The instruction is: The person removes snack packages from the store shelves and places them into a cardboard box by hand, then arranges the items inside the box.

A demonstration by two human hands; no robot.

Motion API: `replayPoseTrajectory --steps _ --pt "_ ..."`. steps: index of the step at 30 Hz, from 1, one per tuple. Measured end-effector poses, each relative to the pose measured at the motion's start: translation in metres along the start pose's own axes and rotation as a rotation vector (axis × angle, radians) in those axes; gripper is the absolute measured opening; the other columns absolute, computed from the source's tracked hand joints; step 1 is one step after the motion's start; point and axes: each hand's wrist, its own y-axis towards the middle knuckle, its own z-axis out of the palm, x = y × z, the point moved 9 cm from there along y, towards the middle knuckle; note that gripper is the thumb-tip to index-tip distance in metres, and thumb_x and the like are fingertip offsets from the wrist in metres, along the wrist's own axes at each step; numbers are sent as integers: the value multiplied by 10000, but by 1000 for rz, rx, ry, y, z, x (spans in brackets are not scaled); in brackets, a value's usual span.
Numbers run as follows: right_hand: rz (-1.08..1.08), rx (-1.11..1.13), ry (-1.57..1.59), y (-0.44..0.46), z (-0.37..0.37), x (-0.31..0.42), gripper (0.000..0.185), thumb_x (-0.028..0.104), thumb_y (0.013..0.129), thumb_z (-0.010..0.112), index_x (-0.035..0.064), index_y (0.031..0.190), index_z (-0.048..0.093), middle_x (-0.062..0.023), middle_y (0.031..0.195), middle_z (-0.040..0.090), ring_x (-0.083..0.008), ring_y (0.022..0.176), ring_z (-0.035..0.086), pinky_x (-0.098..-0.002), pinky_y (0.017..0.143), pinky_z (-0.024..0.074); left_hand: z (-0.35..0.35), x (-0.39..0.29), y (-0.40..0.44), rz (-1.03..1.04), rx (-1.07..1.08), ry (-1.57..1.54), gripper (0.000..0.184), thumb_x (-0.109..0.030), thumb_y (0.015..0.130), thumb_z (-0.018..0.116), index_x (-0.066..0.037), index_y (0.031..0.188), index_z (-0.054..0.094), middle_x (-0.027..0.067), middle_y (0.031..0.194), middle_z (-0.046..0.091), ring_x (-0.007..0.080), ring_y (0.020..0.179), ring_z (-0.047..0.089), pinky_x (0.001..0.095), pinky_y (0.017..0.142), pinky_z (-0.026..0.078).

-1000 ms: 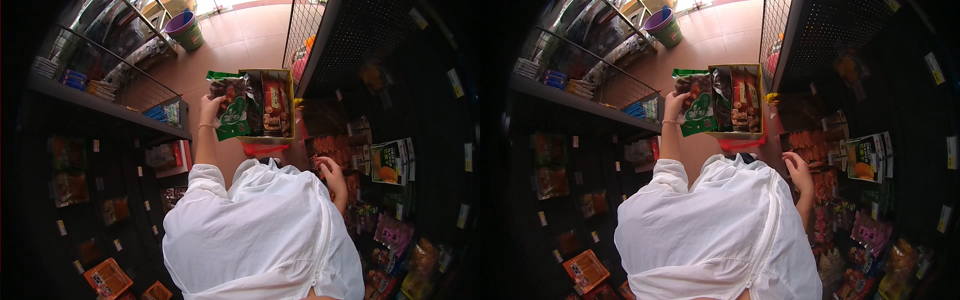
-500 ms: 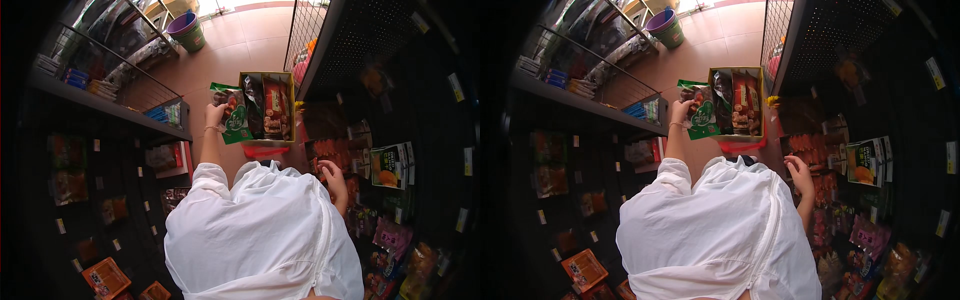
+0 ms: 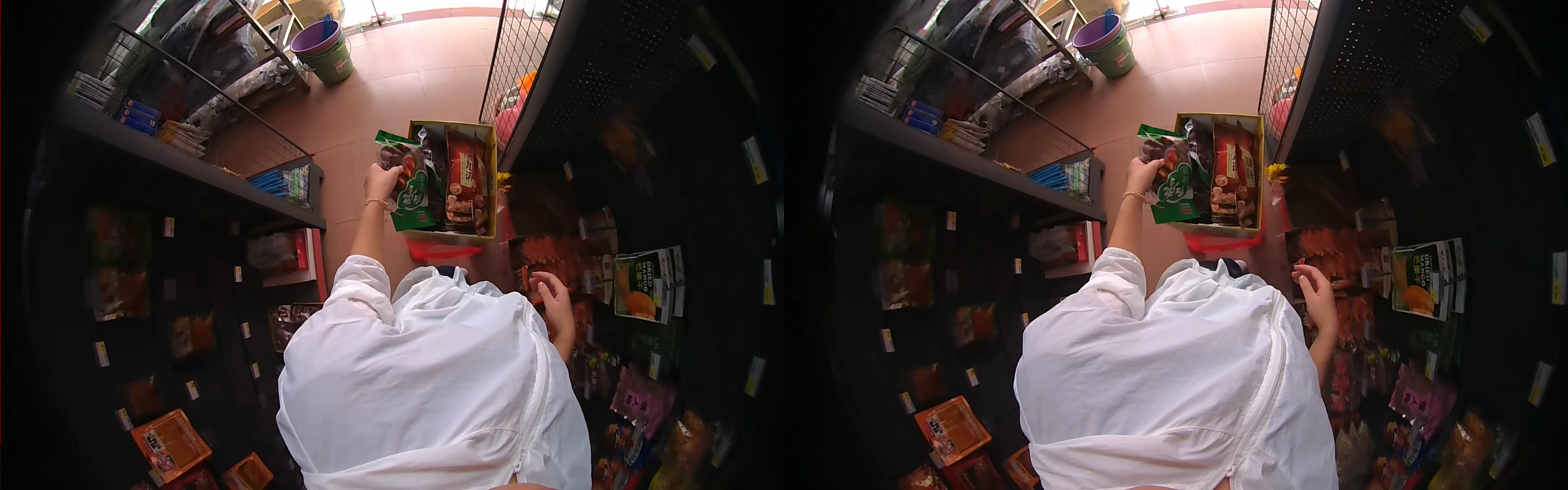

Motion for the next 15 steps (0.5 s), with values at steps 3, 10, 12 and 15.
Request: replayPoseTrajectory --steps 3,10,12,15 --pt "3 -5 22 -2 0 -1 210 76 829 426 -11 1006 499 -86 910 554 -147 875 518 -262 814 388 3 -8 -4 20 -7 -5 427 -293 581 660 37 831 553 188 805 595 290 773 582 341 683 448" --pt "16 -9 9 -1 0 -6 208 82 831 431 -11 1003 501 -83 911 553 -144 875 518 -261 810 388 16 -4 0 59 42 -122 409 -287 585 663 25 824 548 169 788 599 266 755 588 327 664 452" --pt "17 -4 4 0 0 -6 207 83 831 433 -12 1002 501 -83 911 553 -143 875 518 -261 811 389 17 7 6 50 19 -139 407 -289 581 663 25 816 555 172 784 599 269 749 589 329 658 454" --pt "10 5 10 1 1 -6 207 82 831 432 -15 1001 501 -84 911 553 -142 874 518 -261 811 392 8 14 8 2 22 -102 407 -296 573 664 32 795 568 184 775 598 283 739 590 334 648 457"
